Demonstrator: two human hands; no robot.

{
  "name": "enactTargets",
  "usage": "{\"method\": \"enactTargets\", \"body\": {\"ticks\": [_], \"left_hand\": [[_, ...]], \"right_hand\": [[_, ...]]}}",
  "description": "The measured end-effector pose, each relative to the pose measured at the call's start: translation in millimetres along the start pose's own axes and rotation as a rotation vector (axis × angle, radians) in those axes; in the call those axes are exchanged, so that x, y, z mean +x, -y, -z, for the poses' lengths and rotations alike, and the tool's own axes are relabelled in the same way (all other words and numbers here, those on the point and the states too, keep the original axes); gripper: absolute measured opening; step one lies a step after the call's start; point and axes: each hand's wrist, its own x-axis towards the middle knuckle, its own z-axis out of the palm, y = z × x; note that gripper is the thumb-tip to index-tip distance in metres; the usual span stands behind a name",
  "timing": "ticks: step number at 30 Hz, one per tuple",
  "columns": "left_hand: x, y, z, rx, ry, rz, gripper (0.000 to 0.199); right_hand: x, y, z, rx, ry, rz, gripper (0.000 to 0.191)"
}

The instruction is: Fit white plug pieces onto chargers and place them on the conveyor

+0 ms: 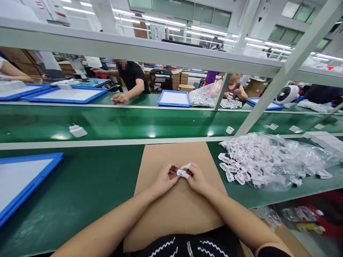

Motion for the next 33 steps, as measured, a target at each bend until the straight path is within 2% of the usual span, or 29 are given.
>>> {"method": "enactTargets", "body": {"ticks": [4,6,9,14,18,20,22,25,27,30,33], "left_hand": [[0,11,-3.9,-0.021,-0.066,0.050,0.045],[-1,12,-2.8,0.010,-0.043,0.033,0.044],[0,11,0.4,0.076,0.003,-0.009,0.039],[1,5,3.4,0.148,0.034,-0.054,0.037],[-1,2,3.9,0.172,0.036,-0.063,0.037],[-2,2,4.1,0.174,0.041,-0.066,0.036],[-2,3,4.5,0.171,0.048,-0.080,0.035],[-2,8,5.1,0.187,0.053,-0.110,0.034],[-2,12,5.3,0.244,0.020,-0.138,0.033],[-1,20,5.6,0.368,-0.059,-0.169,0.033],[-1,29,6.6,0.416,-0.065,-0.163,0.032]], "right_hand": [[9,-4,6,0.379,-0.154,-0.277,0.025],[16,-4,15,0.606,-0.219,-0.406,0.030],[24,-5,29,0.847,-0.284,-0.498,0.031],[27,-7,37,0.974,-0.272,-0.591,0.030],[25,-10,33,0.991,-0.229,-0.582,0.033],[23,-11,30,0.901,-0.211,-0.547,0.032],[19,-11,26,0.693,-0.207,-0.468,0.026],[14,-9,26,0.198,-0.192,-0.208,0.015],[10,-6,29,-0.135,-0.158,-0.076,0.018],[6,0,34,-0.466,-0.089,-0.054,0.021],[3,6,36,-0.592,-0.004,-0.041,0.026]]}}
